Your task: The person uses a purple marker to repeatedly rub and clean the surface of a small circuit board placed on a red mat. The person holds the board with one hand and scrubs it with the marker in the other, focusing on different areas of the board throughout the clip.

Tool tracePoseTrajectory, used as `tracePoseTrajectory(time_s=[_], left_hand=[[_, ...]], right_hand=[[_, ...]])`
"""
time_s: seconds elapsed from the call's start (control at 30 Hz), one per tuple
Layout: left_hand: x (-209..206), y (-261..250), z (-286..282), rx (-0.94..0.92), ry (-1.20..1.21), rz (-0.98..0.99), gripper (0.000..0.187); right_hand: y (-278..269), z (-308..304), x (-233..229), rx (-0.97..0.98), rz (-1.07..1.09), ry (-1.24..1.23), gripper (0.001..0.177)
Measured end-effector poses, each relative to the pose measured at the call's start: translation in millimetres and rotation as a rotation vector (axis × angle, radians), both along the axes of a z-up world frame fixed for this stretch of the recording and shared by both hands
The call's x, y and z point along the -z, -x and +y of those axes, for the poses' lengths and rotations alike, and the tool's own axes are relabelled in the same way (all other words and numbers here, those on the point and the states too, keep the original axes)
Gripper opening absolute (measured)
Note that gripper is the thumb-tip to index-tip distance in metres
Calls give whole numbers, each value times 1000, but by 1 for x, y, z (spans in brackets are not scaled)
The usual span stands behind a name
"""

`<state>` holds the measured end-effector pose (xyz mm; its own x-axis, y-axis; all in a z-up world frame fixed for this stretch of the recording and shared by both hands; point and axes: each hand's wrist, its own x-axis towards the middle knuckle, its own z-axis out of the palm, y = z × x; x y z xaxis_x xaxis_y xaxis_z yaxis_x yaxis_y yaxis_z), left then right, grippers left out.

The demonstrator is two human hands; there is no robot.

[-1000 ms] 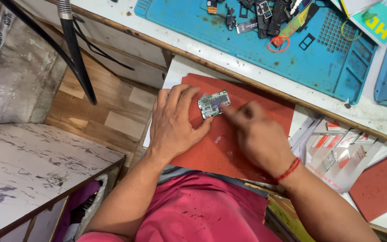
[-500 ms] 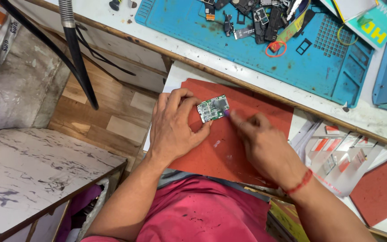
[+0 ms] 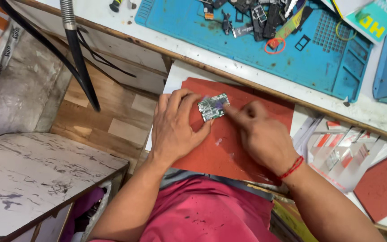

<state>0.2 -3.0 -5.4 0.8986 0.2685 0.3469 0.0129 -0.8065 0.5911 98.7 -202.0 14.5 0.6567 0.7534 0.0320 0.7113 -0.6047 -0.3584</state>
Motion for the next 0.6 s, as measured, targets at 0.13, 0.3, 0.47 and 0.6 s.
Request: tracePoseTrajectory(time_s=[0.13,0.3,0.47,0.6], left_hand=[[5,6,-1,-1,-9,18,50],[1,1,1,11,-16,17,49],[2,0,2,11,-18,12,55],[4,7,3,5,-35,35,56]], right_hand=[[-2,-7,3,-152,34,-53,53],[-8,-4,-6,-33,9,-24,51],[-4,-2,-9,-55,29,56,50],[3,-4,-5,-131,40,-6,54]])
